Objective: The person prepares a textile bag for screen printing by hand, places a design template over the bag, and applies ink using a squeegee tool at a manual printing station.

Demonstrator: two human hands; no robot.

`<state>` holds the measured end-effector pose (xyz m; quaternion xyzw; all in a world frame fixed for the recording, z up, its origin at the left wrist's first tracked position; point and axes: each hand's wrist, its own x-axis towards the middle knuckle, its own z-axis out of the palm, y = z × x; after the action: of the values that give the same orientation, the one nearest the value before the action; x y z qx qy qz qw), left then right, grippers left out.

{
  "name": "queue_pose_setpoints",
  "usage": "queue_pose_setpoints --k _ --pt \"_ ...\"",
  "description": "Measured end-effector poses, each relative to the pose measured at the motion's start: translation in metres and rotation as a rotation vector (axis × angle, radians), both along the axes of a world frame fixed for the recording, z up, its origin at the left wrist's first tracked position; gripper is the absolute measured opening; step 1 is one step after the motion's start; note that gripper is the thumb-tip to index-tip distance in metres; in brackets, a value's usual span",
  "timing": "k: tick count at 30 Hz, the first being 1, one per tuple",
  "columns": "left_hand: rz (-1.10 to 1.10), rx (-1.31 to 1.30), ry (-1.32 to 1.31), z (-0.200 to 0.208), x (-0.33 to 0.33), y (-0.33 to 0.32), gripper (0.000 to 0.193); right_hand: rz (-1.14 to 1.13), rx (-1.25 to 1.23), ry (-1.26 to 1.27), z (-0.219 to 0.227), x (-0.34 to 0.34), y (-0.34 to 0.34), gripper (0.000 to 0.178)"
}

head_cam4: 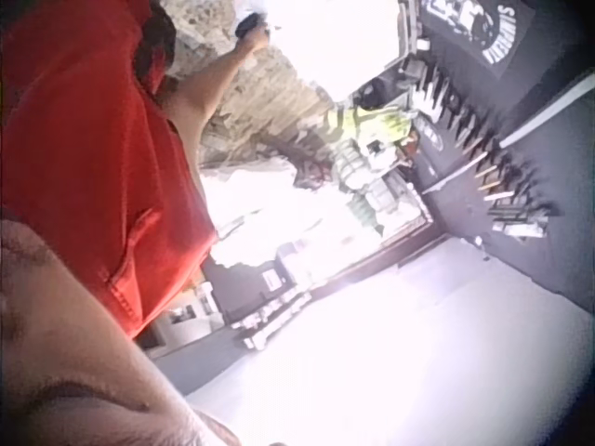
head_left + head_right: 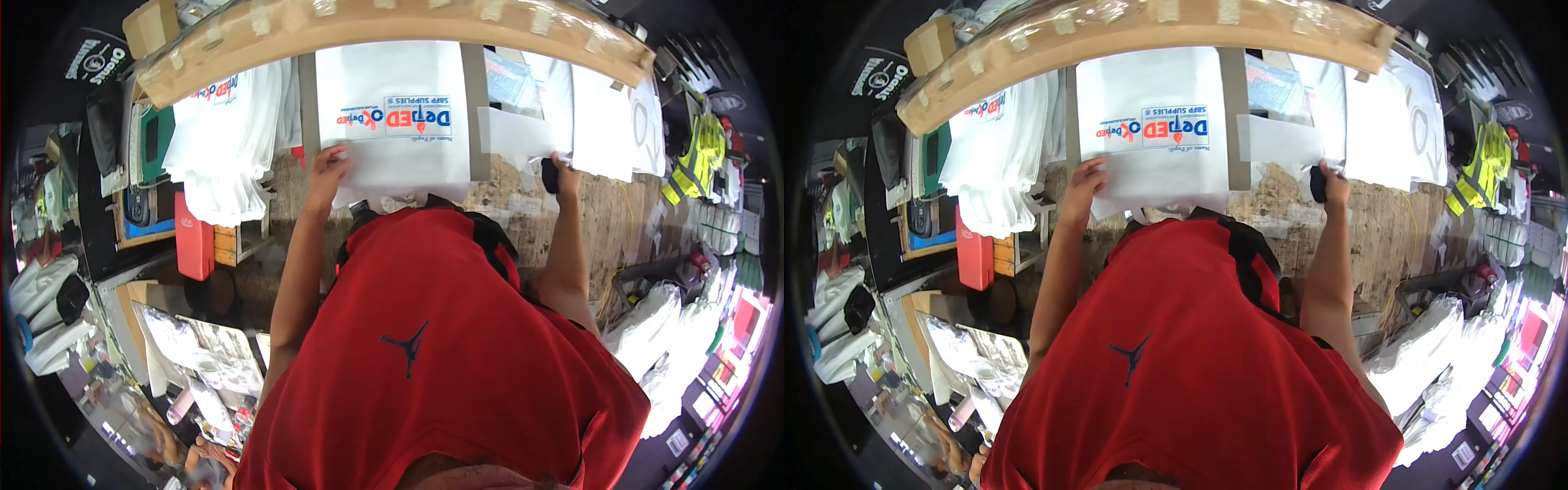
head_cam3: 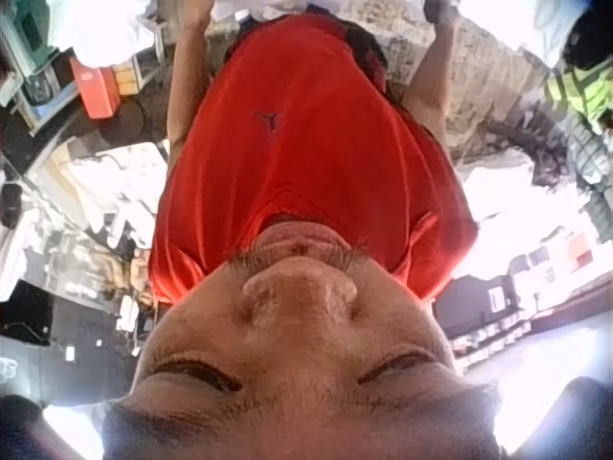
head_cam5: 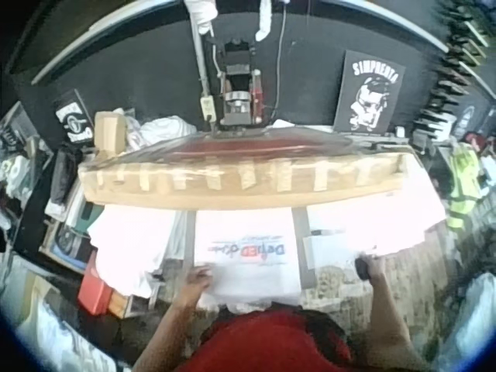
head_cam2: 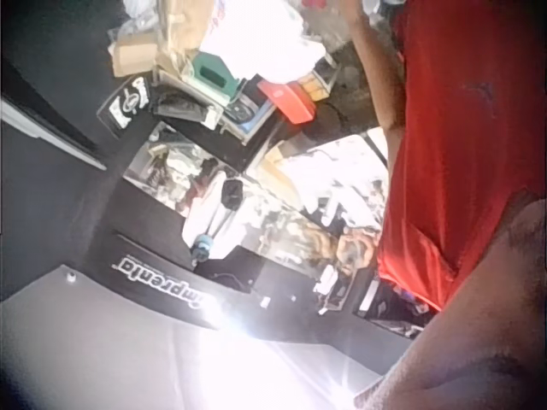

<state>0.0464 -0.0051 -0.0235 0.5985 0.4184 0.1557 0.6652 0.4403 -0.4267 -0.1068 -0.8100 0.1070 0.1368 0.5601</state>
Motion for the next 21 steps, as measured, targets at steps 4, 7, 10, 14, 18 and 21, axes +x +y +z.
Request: queue_pose_setpoints --k 4,7,10,14,18,21 --pt "-0.032 -0.11 -0.042 0.007 -0.011 0.006 0.036 0.752 -0.709 0.454 -0.019 0.008 -0.085 0.033" --pt "0.167 -0.123 -0.076 0.006 -0.04 0.016 0.033 0.719 -0.349 0.528 0.018 0.001 -0.053 0.032" --pt "0.369 -0.161 -0.121 -0.014 -0.072 0.026 0.026 0.574 0.06 0.284 0.046 -0.007 -0.007 0.023" --pt "0.465 -0.267 0.028 -0.057 -0.106 0.028 0.028 0.428 -0.218 -0.108 0.035 0.03 0.045 0.039" --pt "0.326 -0.423 0.146 -0.09 -0.118 0.0 0.034 0.32 -0.539 -0.341 0.016 0.064 0.072 0.067" --pt "0.266 -0.422 0.117 -0.099 -0.109 -0.031 0.038 0.306 -0.961 -0.629 0.021 0.043 0.097 0.075"
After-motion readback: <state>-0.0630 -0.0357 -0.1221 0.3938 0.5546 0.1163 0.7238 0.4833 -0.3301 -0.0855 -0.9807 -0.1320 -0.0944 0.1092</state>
